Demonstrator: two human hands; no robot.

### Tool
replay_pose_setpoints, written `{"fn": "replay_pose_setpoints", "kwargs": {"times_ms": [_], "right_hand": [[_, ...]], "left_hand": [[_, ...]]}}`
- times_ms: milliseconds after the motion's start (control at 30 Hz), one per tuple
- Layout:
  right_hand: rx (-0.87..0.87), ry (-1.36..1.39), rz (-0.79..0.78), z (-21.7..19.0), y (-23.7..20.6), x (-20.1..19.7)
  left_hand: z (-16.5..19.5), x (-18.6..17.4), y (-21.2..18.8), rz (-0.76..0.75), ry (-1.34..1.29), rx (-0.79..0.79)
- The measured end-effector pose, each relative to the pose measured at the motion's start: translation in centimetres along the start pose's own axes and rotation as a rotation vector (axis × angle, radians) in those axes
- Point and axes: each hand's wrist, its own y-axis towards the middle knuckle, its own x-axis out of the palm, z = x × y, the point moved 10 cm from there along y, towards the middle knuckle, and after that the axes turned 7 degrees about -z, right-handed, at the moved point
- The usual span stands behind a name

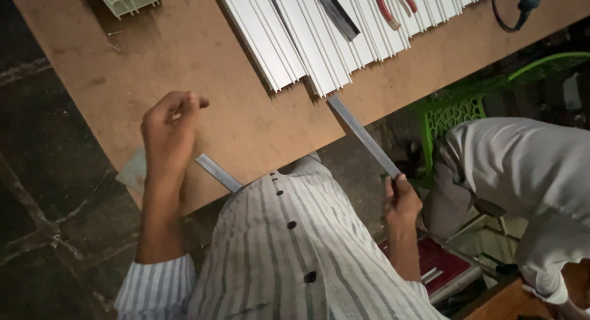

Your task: The person uses pliers to trim the ends of metal profiles and then inserts them into slots on a white slatted panel. The person repeats this process for several profiles, aligning and seating each piece into the panel.

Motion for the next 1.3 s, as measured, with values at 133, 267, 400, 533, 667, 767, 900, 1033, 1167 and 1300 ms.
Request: {"fn": "replay_pose_setpoints", "kwargs": {"times_ms": [133,267,400,533,667,767,900,1033,1167,1300], "right_hand": [[0.004,0.035,-0.138,0.6,0.6,1.9],[0.023,0.059,-0.135,0.7,0.1,2.6],[0.108,-0.014,-0.03,1.2,-1.4,1.9],[0.163,0.016,-0.046,2.3,-1.6,2.1],[0.123,0.234,-0.124,3.5,-0.8,2.6],[0.151,0.251,-0.11,4.7,-0.5,2.1],[0.129,0.334,-0.196,5.0,-0.1,2.5],[0.143,0.296,-0.084,5.2,-0.1,1.9],[0.108,0.281,-0.085,4.7,-0.4,2.4],[0.103,0.305,-0.039,4.5,-0.4,1.9]], "left_hand": [[-1.4,-1.1,-0.7,0.003,-0.069,-0.006],[-2.0,-1.8,-1.0,0.009,-0.101,-0.008],[-2.3,-1.7,-1.1,0.008,-0.149,-0.017],[-2.7,-1.0,-0.9,0.026,-0.149,-0.085],[-2.6,-0.9,-0.9,0.017,-0.137,-0.102],[-2.5,-1.3,-0.8,0.025,-0.15,-0.069],[-3.1,-2.0,-1.0,0.032,-0.221,-0.027],[-4.1,-2.9,-1.4,0.068,-0.197,-0.078],[-4.0,-3.4,-1.8,0.092,-0.141,-0.089],[-4.3,-3.4,-1.8,0.082,-0.171,-0.073]]}}
